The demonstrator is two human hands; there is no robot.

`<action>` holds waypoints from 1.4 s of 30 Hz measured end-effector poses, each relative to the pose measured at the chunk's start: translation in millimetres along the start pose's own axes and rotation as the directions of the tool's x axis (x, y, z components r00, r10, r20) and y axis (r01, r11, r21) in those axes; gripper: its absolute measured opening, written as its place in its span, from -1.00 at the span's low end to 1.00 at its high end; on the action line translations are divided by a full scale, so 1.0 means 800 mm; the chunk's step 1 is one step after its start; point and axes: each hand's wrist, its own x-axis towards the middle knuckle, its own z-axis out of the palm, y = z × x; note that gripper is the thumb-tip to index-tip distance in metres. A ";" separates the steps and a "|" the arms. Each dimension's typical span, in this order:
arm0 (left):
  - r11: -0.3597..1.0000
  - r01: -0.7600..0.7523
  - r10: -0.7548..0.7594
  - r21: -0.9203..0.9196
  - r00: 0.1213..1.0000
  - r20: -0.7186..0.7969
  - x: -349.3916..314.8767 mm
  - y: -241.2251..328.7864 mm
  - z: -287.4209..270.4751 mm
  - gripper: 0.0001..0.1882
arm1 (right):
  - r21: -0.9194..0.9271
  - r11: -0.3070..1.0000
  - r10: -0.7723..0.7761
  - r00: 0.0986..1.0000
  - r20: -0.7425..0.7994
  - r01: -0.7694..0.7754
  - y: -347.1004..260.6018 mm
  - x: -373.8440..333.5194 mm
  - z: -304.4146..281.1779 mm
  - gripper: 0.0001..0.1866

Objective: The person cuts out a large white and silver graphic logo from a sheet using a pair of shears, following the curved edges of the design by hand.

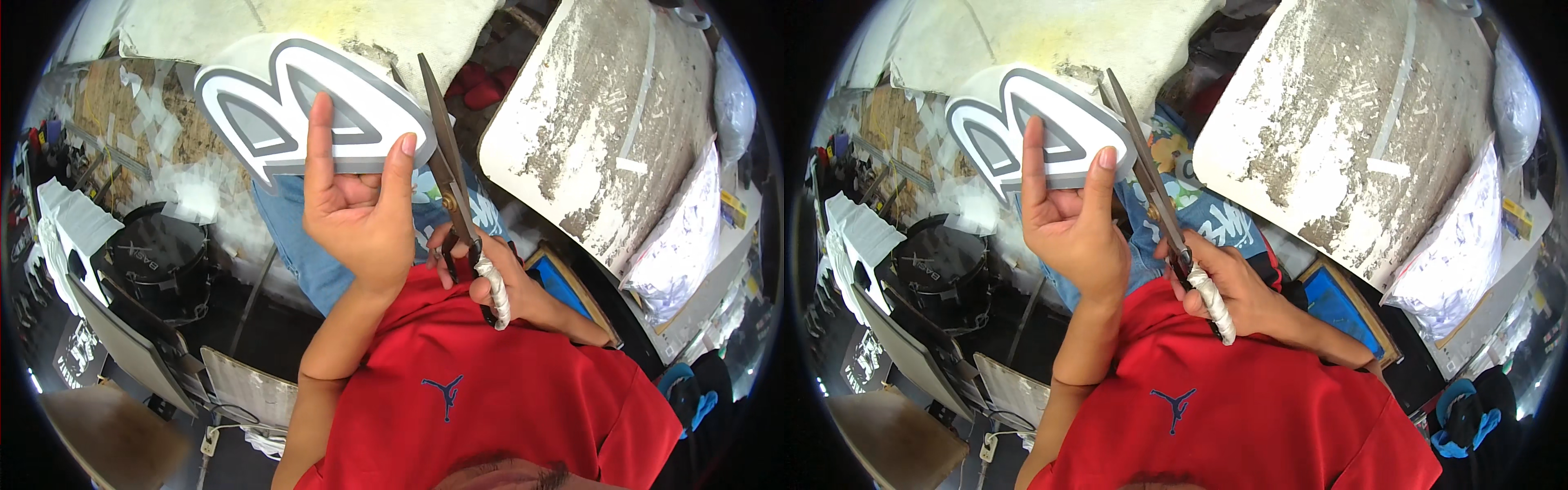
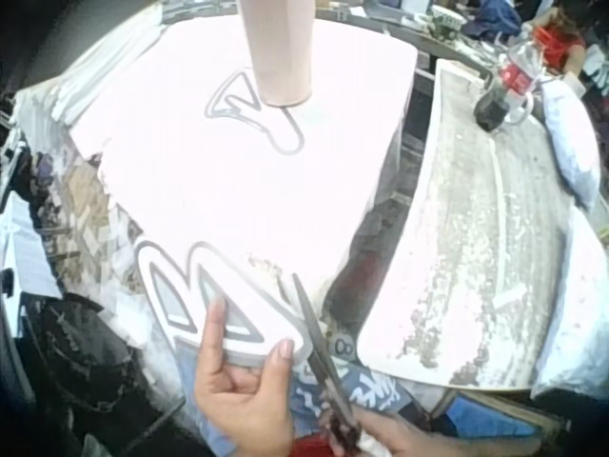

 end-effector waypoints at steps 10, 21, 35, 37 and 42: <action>0.993 -0.003 -0.019 0.120 0.983 0.184 0.021 0.014 -0.020 -0.28 | -0.061 0.998 0.024 0.999 -0.030 -0.026 -0.005 0.003 -0.011 -0.17; 0.962 0.059 -0.127 0.265 0.961 0.246 0.024 0.024 -0.030 -0.28 | -0.177 0.984 -0.006 1.000 0.022 0.010 0.000 0.009 -0.026 -0.16; 0.974 0.106 -0.162 0.200 0.944 0.288 0.023 0.019 -0.042 -0.27 | -0.209 0.976 0.056 0.998 -0.027 -0.060 -0.005 0.012 -0.021 -0.05; 0.965 0.077 -0.149 0.253 0.948 0.280 0.024 0.018 -0.043 -0.26 | -0.226 0.973 0.052 0.999 -0.016 -0.054 -0.001 0.009 -0.023 -0.05; 0.982 -0.030 -0.029 0.185 0.951 0.308 0.025 0.010 -0.044 -0.24 | -0.252 0.966 0.062 0.998 -0.015 -0.064 -0.009 0.012 -0.020 -0.04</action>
